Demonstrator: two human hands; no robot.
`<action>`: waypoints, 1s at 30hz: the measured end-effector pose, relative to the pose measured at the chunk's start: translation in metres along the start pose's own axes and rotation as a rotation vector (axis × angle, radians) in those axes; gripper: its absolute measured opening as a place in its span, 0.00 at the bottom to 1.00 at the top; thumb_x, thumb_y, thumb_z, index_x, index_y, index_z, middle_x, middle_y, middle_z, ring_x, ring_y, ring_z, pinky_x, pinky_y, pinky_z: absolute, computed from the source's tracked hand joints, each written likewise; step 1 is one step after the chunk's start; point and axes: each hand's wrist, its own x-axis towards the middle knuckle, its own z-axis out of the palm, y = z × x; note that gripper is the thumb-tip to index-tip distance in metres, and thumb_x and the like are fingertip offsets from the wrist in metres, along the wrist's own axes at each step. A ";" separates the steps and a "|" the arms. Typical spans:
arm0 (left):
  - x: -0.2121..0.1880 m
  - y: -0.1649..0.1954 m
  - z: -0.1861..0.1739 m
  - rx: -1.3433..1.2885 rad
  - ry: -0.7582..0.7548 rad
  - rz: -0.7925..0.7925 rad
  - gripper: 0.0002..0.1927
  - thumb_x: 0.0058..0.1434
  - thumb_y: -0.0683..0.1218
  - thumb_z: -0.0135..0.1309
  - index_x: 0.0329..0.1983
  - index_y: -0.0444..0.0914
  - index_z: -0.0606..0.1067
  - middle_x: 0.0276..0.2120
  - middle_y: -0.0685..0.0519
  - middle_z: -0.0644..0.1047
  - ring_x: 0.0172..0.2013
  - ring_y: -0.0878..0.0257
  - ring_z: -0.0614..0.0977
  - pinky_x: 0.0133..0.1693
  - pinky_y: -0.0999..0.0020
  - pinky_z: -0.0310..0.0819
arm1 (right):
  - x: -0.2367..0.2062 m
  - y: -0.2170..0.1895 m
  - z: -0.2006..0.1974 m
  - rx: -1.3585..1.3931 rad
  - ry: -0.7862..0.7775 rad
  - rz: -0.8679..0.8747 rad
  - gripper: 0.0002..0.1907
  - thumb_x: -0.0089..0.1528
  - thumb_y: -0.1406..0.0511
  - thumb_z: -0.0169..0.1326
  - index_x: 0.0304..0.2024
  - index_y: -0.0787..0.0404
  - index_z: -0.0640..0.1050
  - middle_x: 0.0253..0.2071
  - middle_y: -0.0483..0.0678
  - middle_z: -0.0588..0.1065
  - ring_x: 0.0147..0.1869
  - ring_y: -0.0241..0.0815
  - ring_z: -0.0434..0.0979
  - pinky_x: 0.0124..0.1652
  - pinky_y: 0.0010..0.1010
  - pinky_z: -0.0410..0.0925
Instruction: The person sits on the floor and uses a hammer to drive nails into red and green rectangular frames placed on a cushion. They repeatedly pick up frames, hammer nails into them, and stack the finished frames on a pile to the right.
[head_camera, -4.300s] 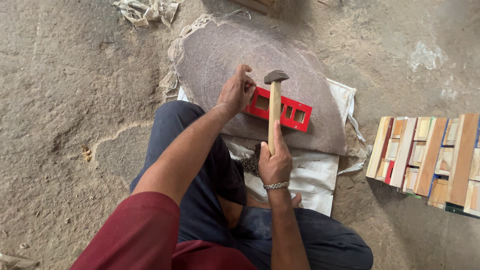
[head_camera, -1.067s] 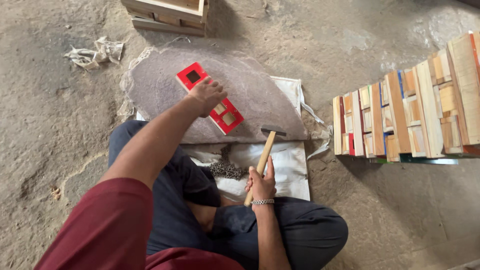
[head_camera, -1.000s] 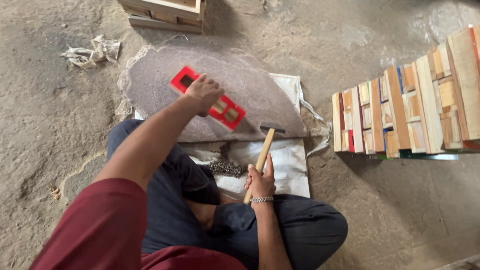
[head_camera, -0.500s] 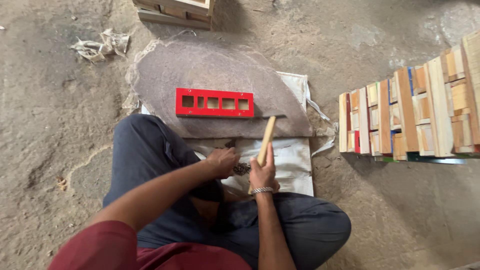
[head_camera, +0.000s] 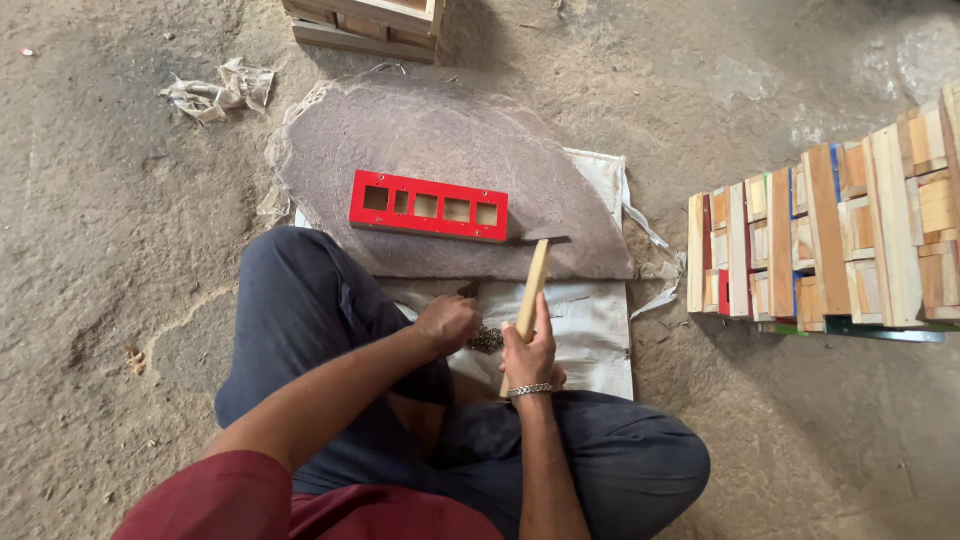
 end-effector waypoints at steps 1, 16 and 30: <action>-0.001 0.000 0.000 -0.048 0.011 -0.009 0.06 0.54 0.46 0.56 0.28 0.41 0.82 0.36 0.45 0.81 0.42 0.44 0.83 0.42 0.49 0.77 | -0.001 -0.002 0.000 0.050 -0.007 0.007 0.44 0.58 0.71 0.56 0.75 0.49 0.57 0.25 0.43 0.70 0.18 0.30 0.64 0.15 0.24 0.62; 0.044 -0.015 -0.089 -0.888 0.388 -0.465 0.08 0.59 0.45 0.61 0.40 0.38 0.84 0.30 0.51 0.84 0.29 0.71 0.82 0.34 0.70 0.80 | -0.010 -0.018 0.000 -0.011 -0.010 0.032 0.44 0.59 0.71 0.58 0.76 0.49 0.57 0.22 0.44 0.70 0.17 0.32 0.65 0.16 0.27 0.61; 0.106 -0.068 -0.120 -0.258 0.579 -0.167 0.10 0.65 0.43 0.53 0.46 0.39 0.82 0.43 0.44 0.80 0.46 0.46 0.81 0.48 0.54 0.76 | -0.011 -0.021 0.002 0.048 -0.014 0.048 0.43 0.60 0.71 0.57 0.75 0.53 0.57 0.24 0.47 0.73 0.16 0.32 0.65 0.14 0.26 0.61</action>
